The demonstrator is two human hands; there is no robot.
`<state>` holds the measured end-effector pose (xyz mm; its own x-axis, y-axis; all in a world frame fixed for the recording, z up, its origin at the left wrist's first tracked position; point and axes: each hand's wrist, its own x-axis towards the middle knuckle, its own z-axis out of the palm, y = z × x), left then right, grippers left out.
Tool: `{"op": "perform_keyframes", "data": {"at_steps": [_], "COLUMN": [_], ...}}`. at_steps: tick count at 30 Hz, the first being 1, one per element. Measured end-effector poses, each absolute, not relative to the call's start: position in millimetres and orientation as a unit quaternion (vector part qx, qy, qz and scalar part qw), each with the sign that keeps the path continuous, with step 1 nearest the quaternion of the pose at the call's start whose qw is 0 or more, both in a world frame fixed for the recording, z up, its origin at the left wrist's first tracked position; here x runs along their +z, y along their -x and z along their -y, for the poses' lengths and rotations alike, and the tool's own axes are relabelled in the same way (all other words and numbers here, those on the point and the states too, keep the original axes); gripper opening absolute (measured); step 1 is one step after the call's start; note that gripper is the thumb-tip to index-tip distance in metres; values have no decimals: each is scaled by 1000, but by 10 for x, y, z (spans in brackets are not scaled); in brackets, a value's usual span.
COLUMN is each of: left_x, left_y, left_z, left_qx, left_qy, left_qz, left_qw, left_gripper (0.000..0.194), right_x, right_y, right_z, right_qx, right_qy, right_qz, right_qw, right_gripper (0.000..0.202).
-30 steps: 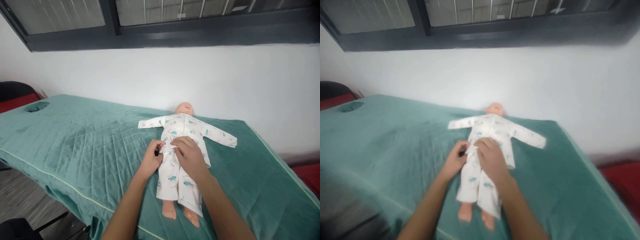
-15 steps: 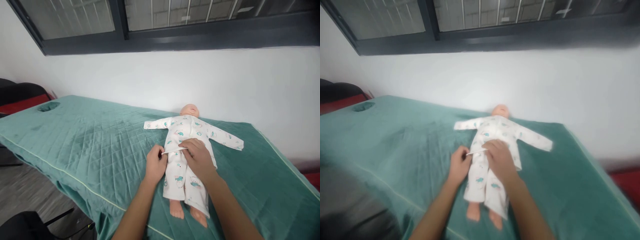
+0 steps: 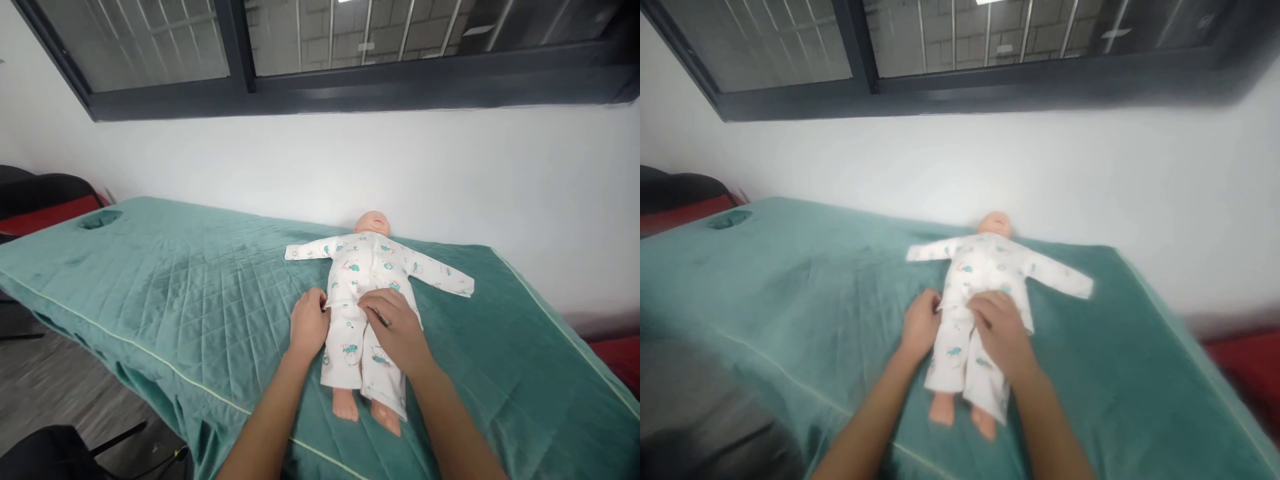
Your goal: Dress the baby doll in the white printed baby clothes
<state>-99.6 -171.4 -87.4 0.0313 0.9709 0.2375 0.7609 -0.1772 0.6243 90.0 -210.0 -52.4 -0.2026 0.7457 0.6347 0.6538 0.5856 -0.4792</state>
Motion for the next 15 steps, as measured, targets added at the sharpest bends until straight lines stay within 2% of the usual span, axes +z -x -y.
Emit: {"op": "perform_keyframes", "data": {"at_steps": [4,9,11,15], "left_x": [-879,-874,-866,-860], "left_y": [990,992,993,998], "left_z": [1678,1678,1686,1705], "left_qx": [299,288,289,288], "left_qy": [-700,-698,-694,-692], "left_qz": [-630,-637,-640,-643], "left_qw": [158,159,159,158], "left_gripper": [7,5,7,9], "right_x": [-624,-720,-704,-617], "right_y": [-927,-955,-950,-905], "right_z": [2195,2232,2210,2164], "right_qx": [12,-23,-28,-51], "right_qy": [494,581,580,540], "right_qz": [713,658,664,678], "right_qw": [497,478,471,495], "right_gripper": [22,20,15,19]}}
